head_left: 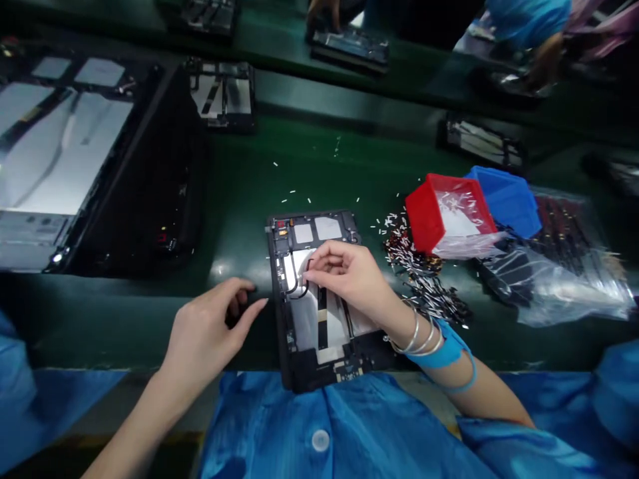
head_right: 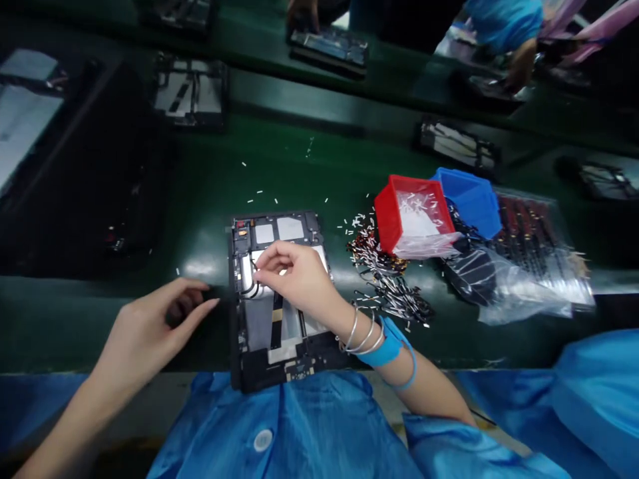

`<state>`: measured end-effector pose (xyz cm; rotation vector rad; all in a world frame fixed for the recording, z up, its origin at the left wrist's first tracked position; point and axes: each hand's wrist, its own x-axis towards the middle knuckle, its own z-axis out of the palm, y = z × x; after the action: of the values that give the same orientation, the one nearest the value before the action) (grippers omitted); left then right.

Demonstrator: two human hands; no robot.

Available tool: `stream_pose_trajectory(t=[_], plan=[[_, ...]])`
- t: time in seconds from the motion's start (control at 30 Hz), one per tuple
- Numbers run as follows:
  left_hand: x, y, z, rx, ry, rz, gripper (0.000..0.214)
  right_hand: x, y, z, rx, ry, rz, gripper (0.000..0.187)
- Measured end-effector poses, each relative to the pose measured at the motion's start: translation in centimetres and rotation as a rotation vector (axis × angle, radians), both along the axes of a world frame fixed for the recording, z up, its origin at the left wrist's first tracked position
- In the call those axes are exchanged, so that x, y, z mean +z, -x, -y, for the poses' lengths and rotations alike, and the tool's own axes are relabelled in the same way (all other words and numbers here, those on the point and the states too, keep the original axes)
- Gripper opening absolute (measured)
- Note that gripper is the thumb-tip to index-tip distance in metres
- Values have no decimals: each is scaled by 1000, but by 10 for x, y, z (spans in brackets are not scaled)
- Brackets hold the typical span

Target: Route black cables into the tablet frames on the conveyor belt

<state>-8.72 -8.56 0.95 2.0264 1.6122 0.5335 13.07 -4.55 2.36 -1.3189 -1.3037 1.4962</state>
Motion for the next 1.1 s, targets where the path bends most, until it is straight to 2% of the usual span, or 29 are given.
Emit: stream_pose_trajectory(t=[0.1, 0.3, 0.4, 0.6, 0.7, 0.8, 0.93, 1.0, 1.1], plan=[[-11, 6, 6, -159, -263, 27, 15, -4, 8, -3, 35, -34, 110, 10], [-29, 4, 14, -398, -448, -65, 35, -5, 11, -3, 93, -120, 347, 7], [-30, 3, 13, -435, -490, -129, 39, -4, 11, -3, 123, -129, 373, 9], [-29, 5, 11, -460, -533, -125, 38, -3, 10, -6, 156, -119, 359, 9], [-29, 5, 13, -443, -521, -85, 39, -2, 9, -7, 154, -170, 379, 10], [-25, 1, 16, -318, -428, 104, 34, 3, 6, -2, 113, -382, 440, 12], [-17, -9, 20, -112, -262, 382, 25, 19, 1, 21, 157, -901, 533, 15], [-15, -14, 19, -86, -273, 447, 29, 27, -1, 36, 223, -1081, 633, 12], [-12, -19, 16, -107, -333, 496, 33, 35, 0, 54, 279, -1211, 740, 7]])
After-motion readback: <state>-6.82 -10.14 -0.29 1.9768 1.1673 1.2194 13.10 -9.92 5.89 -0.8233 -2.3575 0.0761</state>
